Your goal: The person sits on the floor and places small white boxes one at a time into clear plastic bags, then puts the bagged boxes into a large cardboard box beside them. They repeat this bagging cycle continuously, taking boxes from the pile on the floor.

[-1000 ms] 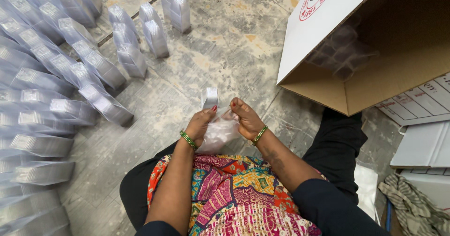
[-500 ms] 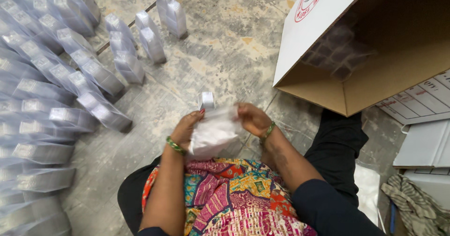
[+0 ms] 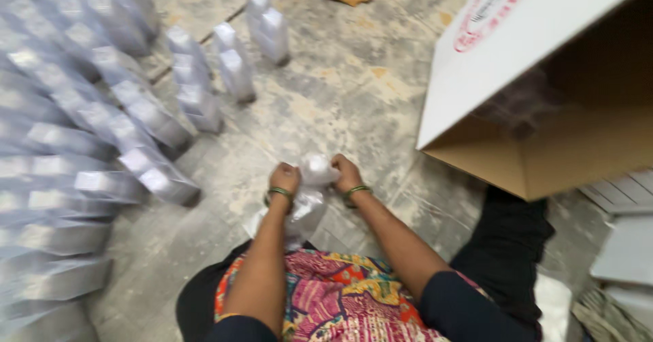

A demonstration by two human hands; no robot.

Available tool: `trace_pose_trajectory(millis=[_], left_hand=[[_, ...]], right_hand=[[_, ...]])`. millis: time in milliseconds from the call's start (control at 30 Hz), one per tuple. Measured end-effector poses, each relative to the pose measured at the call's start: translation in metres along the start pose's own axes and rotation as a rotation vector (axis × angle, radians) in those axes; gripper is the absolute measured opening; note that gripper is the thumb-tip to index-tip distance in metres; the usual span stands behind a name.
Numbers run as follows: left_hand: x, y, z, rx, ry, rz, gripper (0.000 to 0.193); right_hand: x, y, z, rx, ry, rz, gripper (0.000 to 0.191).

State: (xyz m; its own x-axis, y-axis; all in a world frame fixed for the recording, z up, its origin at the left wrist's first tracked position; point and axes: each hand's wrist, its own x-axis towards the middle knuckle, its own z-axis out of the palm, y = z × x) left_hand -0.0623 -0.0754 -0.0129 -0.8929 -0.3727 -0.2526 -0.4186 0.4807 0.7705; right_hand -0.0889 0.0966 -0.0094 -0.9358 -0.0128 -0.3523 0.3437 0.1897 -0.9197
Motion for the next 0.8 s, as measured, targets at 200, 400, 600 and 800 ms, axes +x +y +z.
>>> trace_pose_trajectory(millis=[200,400,600,800], left_hand=[[-0.026,0.030,0.005,0.304,-0.224,-0.108,0.031],[-0.026,0.026,0.030,0.349,-0.241,0.044,0.034],[-0.022,0.020,0.046,0.460,-0.443,0.059,0.033],[-0.025,0.020,0.046,0.394,-0.357,0.084,0.031]], right_hand=[[0.068,-0.080,-0.028,-0.733,0.112,-0.288,0.025],[0.098,-0.183,0.089,-0.625,-0.033,-0.786,0.074],[0.119,-0.217,0.181,-0.992,-0.090,-0.639,0.070],[0.125,-0.196,0.117,-1.106,-0.611,-0.858,0.050]])
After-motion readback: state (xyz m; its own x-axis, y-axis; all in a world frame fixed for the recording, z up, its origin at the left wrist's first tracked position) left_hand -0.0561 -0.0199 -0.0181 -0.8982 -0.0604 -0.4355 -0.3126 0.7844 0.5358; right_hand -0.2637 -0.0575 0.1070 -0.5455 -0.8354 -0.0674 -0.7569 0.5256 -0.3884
